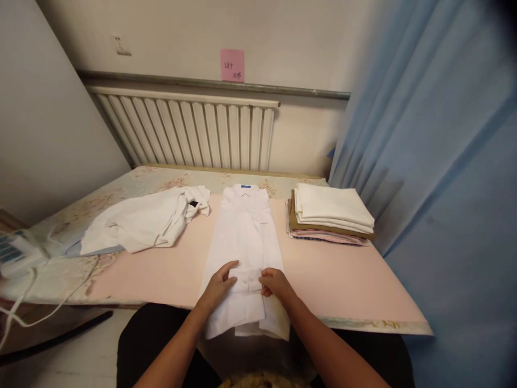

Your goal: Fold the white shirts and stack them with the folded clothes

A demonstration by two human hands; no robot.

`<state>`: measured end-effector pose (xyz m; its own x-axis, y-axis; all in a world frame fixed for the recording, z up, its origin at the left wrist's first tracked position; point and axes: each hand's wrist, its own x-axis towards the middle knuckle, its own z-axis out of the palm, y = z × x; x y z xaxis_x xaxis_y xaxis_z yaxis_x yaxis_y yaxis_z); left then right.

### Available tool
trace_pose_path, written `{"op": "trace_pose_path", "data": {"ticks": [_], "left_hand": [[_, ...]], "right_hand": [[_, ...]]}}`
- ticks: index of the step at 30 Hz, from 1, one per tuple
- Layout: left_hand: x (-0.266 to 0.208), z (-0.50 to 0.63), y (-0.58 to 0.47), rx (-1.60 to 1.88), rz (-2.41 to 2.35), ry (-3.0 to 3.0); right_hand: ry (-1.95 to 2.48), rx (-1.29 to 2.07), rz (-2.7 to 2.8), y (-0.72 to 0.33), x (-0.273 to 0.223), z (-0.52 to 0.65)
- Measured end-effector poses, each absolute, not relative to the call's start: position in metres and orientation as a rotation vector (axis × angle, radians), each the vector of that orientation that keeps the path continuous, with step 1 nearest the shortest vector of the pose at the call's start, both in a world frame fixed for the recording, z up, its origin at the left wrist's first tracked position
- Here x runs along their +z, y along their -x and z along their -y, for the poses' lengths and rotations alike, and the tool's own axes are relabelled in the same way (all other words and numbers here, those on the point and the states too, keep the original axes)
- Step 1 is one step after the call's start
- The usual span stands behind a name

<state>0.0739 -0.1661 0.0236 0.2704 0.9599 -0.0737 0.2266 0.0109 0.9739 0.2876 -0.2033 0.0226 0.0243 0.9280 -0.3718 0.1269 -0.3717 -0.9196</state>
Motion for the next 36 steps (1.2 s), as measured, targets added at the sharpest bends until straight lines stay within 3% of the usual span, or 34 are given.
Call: {"op": "trace_pose_path", "data": {"ticks": [15, 29, 36], "left_hand": [[0.009, 0.166, -0.073, 0.804, -1.189, -1.587], [0.038, 0.182, -0.069, 0.691, -0.975, -1.786], [0.031, 0.181, -0.071, 0.696, -1.044, -1.751]], "right_hand": [[1.640, 1.425, 1.101, -0.286, 0.029, 0.203], [1.655, 1.396, 1.105, -0.287, 0.023, 0.202], [1.656, 1.396, 1.105, -0.286, 0.022, 0.203]]}}
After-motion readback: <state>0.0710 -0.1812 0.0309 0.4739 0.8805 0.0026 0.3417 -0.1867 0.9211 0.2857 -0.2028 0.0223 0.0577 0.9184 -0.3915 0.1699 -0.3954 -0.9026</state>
